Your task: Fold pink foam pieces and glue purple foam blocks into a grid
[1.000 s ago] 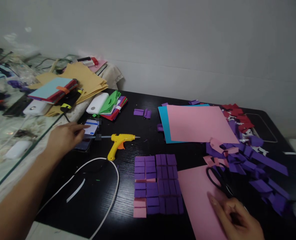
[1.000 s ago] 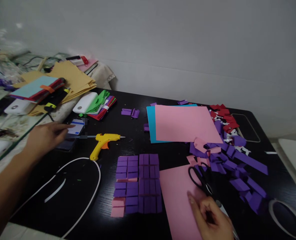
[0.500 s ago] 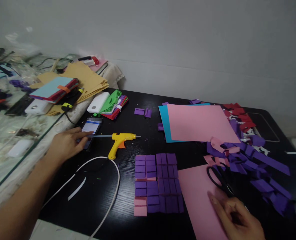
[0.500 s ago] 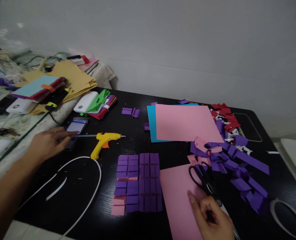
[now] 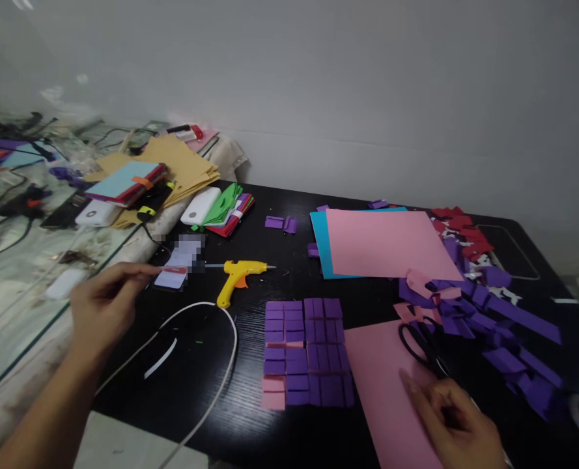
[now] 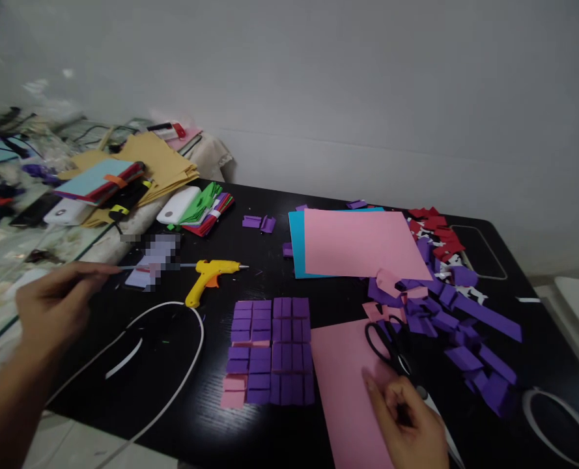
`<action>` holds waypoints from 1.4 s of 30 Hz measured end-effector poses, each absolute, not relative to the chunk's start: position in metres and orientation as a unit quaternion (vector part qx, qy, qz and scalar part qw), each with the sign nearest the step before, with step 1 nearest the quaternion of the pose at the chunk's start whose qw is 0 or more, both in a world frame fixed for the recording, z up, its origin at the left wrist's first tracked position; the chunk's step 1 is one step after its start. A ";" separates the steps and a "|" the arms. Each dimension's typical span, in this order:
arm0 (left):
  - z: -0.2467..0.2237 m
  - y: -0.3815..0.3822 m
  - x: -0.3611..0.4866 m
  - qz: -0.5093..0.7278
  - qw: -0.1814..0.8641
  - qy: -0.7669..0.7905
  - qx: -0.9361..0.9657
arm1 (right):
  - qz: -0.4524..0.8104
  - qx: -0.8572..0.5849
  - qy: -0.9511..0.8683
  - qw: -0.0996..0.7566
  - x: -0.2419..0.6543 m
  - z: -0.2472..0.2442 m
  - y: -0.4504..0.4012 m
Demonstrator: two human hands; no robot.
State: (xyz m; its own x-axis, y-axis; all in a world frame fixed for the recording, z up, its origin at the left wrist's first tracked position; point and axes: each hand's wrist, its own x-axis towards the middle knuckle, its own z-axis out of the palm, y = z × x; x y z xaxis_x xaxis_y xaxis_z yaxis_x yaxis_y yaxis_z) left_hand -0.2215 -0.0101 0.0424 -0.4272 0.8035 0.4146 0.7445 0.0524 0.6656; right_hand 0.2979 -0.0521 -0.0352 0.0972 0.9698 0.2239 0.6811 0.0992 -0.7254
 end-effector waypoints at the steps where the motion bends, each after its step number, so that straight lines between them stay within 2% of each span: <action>1: 0.041 -0.016 -0.215 0.454 0.060 0.723 0.517 | 0.204 -0.644 -0.638 0.369 0.299 -0.037 -0.052; 7: 0.021 -0.043 -0.167 0.468 0.200 0.690 0.515 | 0.237 -0.647 -0.621 0.372 0.300 -0.041 -0.053; 17: 0.002 -0.045 -0.122 0.427 0.329 0.636 0.552 | 0.224 -0.622 -0.651 0.374 0.301 -0.042 -0.044; 25: -0.005 -0.051 -0.095 0.453 0.355 0.613 0.541 | 0.227 -0.622 -0.641 0.388 0.300 -0.044 -0.044; 42: -0.028 -0.054 -0.092 0.343 0.309 0.611 0.643 | 0.246 -0.625 -0.628 0.393 0.299 -0.043 -0.043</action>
